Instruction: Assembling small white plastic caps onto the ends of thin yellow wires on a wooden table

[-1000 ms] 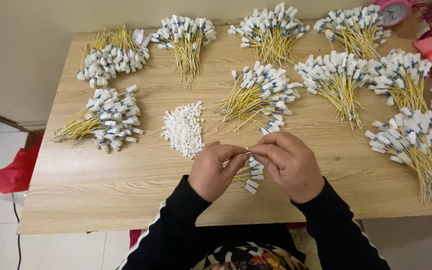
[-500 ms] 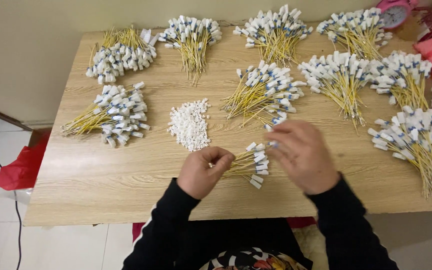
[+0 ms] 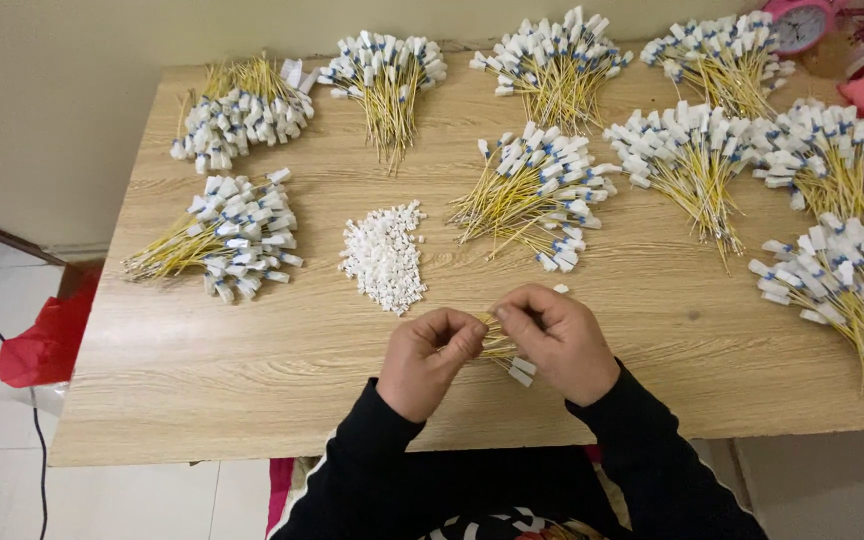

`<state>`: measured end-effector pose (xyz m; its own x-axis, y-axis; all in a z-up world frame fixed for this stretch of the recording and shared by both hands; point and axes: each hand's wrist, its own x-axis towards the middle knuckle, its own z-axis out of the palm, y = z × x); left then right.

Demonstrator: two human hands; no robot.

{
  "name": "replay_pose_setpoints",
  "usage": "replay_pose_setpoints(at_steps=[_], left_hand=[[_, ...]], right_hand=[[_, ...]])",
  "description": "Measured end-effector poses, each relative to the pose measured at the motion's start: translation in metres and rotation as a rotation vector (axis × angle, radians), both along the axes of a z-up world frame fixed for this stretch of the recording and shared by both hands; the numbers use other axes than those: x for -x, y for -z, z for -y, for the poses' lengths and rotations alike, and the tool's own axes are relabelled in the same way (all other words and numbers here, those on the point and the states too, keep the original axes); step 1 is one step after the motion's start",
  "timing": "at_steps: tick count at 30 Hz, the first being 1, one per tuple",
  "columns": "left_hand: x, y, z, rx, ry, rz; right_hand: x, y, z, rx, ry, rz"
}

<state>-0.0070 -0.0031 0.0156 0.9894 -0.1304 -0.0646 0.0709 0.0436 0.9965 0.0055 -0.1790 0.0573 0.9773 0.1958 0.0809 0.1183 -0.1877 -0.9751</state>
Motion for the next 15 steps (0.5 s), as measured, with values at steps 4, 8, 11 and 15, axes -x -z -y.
replay_pose_setpoints(at_steps=[4,8,11,15], left_hand=[[-0.002,-0.016,-0.008,-0.091,0.043,-0.007],[-0.026,0.005,-0.042,-0.621,-0.124,0.329],[-0.046,0.034,-0.069,-1.031,-0.276,0.569],[-0.075,0.048,-0.068,-1.269,-0.335,0.706]], right_hand=[[-0.007,0.010,0.010,0.024,0.077,-0.007],[-0.004,0.020,0.015,0.015,0.141,-0.044],[-0.007,0.020,0.014,0.067,0.140,-0.034],[-0.011,0.028,0.010,0.076,0.114,-0.039]])
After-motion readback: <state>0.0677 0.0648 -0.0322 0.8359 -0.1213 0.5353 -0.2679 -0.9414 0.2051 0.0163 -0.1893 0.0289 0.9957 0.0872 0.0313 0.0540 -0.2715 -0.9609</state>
